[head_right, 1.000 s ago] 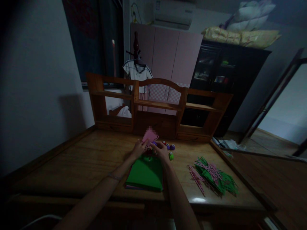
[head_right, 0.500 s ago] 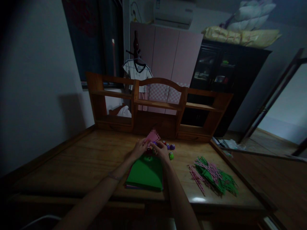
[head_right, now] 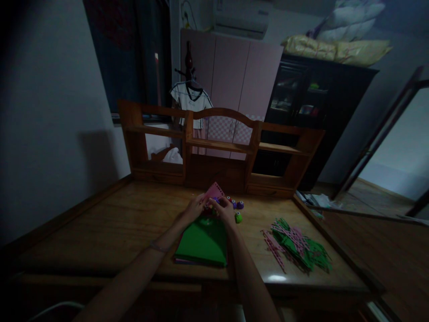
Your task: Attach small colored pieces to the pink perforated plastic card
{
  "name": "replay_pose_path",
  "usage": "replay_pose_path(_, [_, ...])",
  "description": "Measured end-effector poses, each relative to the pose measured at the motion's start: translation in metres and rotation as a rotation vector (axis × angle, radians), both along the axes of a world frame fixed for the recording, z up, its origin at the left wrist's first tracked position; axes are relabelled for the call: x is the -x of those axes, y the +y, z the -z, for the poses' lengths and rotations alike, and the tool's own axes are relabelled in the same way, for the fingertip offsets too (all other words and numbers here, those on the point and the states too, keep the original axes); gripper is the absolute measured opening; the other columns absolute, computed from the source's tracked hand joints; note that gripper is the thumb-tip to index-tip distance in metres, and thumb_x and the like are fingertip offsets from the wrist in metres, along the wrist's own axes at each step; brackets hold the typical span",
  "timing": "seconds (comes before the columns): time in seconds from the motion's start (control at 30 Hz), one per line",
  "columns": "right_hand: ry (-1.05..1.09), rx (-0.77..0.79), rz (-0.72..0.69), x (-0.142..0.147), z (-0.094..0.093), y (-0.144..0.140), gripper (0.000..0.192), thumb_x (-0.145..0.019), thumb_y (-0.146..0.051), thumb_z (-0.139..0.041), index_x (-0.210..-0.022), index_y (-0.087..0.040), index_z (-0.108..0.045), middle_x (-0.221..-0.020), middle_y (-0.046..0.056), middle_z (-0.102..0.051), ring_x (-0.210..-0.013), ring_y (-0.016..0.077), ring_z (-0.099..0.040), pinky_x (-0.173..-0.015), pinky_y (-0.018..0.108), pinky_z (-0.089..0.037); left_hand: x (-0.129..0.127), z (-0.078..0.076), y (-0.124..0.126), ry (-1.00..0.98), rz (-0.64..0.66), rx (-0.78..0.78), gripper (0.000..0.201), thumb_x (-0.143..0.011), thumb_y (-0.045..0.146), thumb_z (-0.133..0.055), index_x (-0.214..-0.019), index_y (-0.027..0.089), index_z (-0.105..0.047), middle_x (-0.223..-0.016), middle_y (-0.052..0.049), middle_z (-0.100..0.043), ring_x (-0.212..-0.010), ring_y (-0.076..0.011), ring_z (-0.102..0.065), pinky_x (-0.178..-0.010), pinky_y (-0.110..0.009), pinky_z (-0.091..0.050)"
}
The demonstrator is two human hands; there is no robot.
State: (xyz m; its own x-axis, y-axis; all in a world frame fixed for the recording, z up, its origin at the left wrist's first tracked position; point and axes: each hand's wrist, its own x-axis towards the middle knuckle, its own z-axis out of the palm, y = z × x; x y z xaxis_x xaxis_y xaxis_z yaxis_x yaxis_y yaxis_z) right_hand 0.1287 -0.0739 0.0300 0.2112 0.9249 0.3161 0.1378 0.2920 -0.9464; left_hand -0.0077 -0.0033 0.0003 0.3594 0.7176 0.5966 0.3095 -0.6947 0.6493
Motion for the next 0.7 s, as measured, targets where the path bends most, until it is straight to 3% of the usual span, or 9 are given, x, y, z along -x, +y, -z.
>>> replay_pose_path(0.3, [-0.001,-0.023,-0.049,-0.007,0.012,0.008,0.045,-0.068,-0.056,-0.067,-0.088,-0.015,-0.063,-0.067,0.002,-0.059,-0.049,0.0111,-0.049,-0.045,0.022,-0.037,0.002,-0.005,-0.003,0.007,0.034,0.004,0.040,-0.092,0.042,-0.033,-0.092,0.015,-0.063,-0.087,-0.006,-0.061,-0.078,-0.0155,-0.054,-0.072,-0.025,-0.040])
replay_pose_path(0.7, [0.006,0.001,-0.021,-0.008,0.015,0.014,0.049,-0.064,-0.058,-0.068,-0.085,-0.014,-0.066,-0.072,0.006,-0.064,-0.055,0.0144,-0.054,-0.050,0.024,-0.042,0.003,-0.010,-0.009,0.002,0.061,0.064,0.033,-0.089,0.037,-0.039,-0.091,0.015,-0.064,-0.087,-0.007,-0.062,-0.081,-0.0170,-0.055,-0.073,-0.026,-0.042])
